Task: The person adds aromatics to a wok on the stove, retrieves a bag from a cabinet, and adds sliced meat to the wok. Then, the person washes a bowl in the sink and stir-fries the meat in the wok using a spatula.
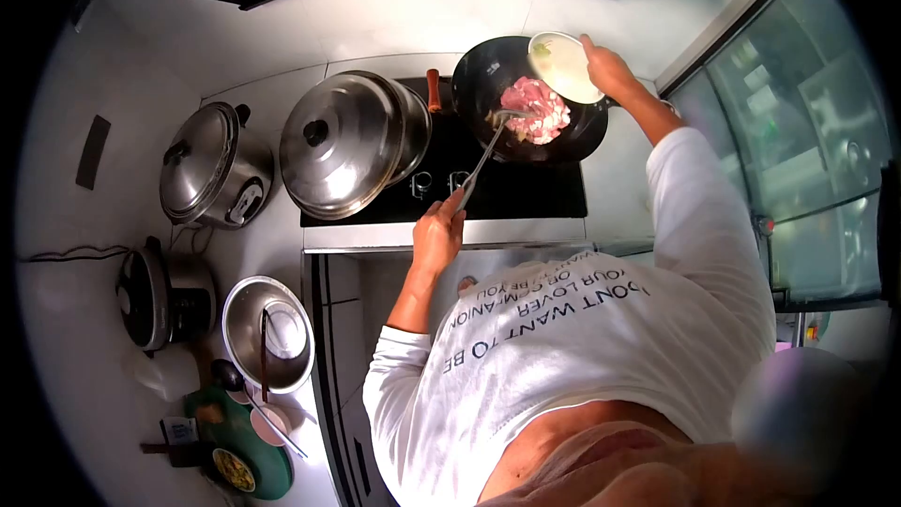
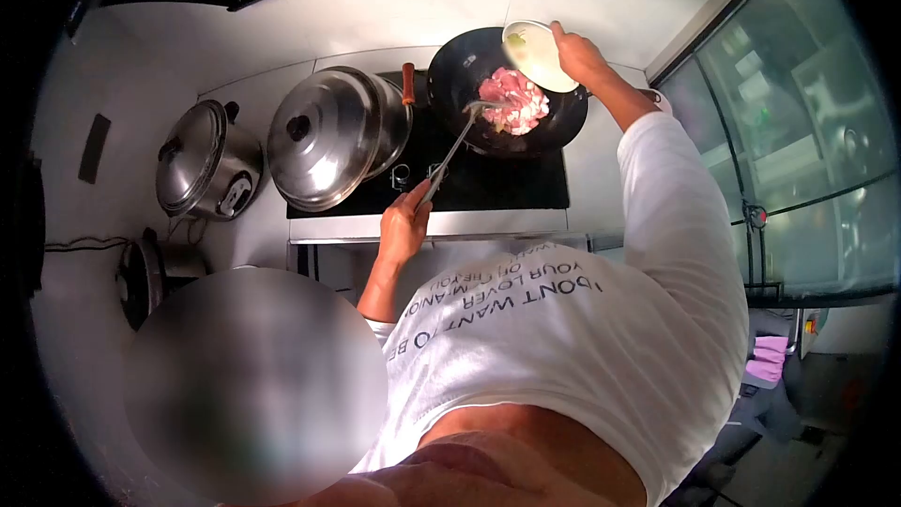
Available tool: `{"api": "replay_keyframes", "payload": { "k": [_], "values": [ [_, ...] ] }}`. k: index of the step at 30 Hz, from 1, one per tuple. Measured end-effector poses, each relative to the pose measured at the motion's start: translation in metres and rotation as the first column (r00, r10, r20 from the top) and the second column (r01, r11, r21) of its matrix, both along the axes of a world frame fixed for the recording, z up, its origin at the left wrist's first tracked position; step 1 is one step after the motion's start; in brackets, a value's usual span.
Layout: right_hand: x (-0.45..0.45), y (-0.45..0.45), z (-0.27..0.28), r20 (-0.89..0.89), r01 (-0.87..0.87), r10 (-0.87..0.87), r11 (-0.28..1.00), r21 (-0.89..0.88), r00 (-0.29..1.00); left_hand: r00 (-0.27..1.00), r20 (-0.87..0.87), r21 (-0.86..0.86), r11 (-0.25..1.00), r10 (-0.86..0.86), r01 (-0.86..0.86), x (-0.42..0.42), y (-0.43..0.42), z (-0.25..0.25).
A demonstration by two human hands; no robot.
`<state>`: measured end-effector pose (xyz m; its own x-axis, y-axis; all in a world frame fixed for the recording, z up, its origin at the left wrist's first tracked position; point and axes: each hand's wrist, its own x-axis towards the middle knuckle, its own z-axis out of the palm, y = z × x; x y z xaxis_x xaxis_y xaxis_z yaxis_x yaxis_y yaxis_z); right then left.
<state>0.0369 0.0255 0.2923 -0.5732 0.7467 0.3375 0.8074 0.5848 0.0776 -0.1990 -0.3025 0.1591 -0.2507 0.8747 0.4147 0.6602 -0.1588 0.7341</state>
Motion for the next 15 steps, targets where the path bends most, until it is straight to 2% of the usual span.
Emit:
{"api": "replay_keyframes", "payload": {
  "k": [3,4,5,7,8,9,11,13,15],
  "values": [
    [0.032,-0.008,0.007,-0.14,0.12,-0.126,0.991,-0.051,0.982,1.0,0.006,-0.005,1.0,-0.014,0.014,0.002,-0.005,0.003],
    [0.037,-0.029,0.02,-0.242,0.194,-0.243,0.958,-0.209,0.939,1.0,-0.012,0.018,1.0,-0.018,0.018,0.004,-0.007,0.004],
    [0.051,-0.037,0.018,-0.397,0.164,-0.283,0.937,-0.307,0.873,1.0,0.008,-0.007,1.0,-0.012,0.012,0.008,-0.011,0.006],
    [0.084,-0.054,0.013,-0.66,0.045,-0.384,0.882,-0.47,0.645,1.0,0.029,-0.058,0.998,0.001,0.001,0.018,-0.021,0.018],
    [0.099,-0.067,0.008,-0.761,-0.088,-0.478,0.82,-0.566,0.439,1.0,0.015,0.025,1.0,-0.009,0.009,0.019,-0.022,0.006],
    [0.118,-0.079,-0.004,-0.812,-0.206,-0.499,0.797,-0.567,0.303,0.993,0.116,0.022,1.0,-0.005,0.003,0.025,-0.025,0.0],
    [0.161,-0.101,-0.037,-0.835,-0.434,-0.549,0.747,-0.504,0.025,0.948,0.319,0.011,1.0,0.012,-0.017,0.041,-0.037,-0.005],
    [0.196,-0.145,-0.07,-0.771,-0.53,-0.613,0.717,-0.453,-0.172,0.886,0.463,-0.068,0.998,0.021,0.012,0.057,-0.05,-0.013],
    [0.245,-0.17,-0.14,-0.696,-0.621,-0.643,0.697,-0.359,-0.319,0.612,0.788,-0.114,0.993,0.073,0.028,0.089,-0.065,0.0]
  ]
}}
